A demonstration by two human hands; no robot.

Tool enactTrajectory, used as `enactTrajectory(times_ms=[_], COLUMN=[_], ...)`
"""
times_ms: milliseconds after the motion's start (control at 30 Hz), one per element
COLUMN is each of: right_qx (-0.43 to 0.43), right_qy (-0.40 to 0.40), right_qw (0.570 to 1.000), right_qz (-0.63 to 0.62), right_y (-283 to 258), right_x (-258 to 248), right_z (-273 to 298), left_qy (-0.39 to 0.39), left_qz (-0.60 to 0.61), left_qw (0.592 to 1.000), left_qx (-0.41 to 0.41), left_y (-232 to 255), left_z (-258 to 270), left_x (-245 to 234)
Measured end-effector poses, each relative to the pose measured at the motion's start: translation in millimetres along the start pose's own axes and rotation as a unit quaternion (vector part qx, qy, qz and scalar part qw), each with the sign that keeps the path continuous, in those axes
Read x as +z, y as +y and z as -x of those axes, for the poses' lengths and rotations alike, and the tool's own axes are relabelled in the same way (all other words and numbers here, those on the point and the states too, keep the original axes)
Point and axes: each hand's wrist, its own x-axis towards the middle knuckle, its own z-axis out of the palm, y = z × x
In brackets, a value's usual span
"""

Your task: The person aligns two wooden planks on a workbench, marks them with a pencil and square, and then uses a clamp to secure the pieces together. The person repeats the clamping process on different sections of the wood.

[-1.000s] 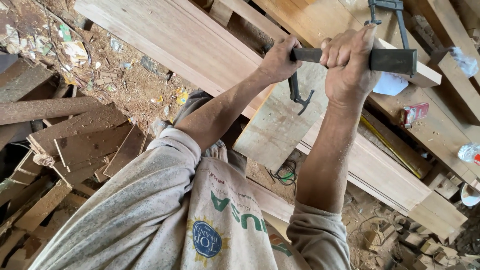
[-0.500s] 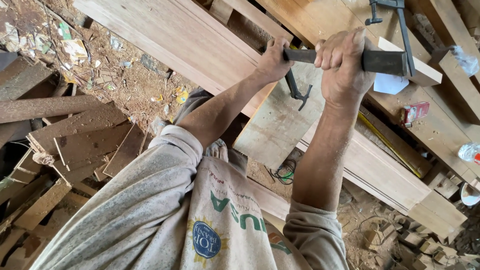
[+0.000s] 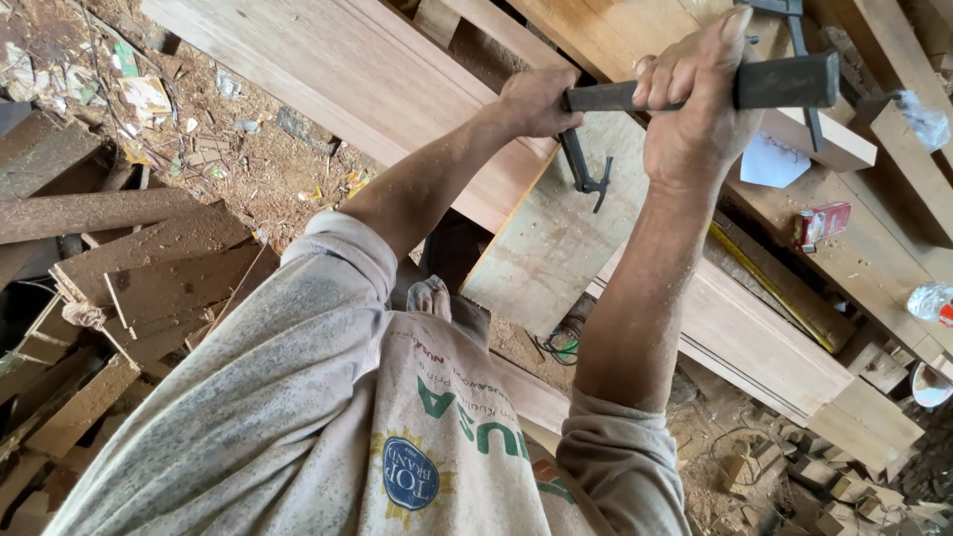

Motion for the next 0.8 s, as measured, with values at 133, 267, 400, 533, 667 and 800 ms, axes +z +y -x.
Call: enactTrajectory(times_ms=[133,267,400,533,667,800], right_qx=[-0.027,-0.035,-0.046,-0.043,0.041,0.034], right_qy=[-0.123,-0.144,-0.076,-0.062,0.012,0.053], right_qw=[0.992,0.989,0.996,0.996,0.998,0.997], right_qz=[-0.004,-0.008,0.005,-0.039,-0.041,-0.042], right_y=[26,29,22,35,18,3], right_x=[-27,-26,-6,-28,-33,-27], right_z=[8,19,26,12,-1,-8], left_qy=[0.021,0.017,-0.022,-0.060,-0.052,-0.001], left_qz=[0.070,0.086,0.046,0.053,0.022,-0.014], left_qw=[0.997,0.995,0.998,0.996,0.998,1.000], left_qx=[0.033,0.042,0.037,0.037,0.012,0.024], left_y=[-9,-10,-3,1,15,17], left_z=[5,8,8,2,-1,5], left_x=[10,6,-5,-9,-17,-14])
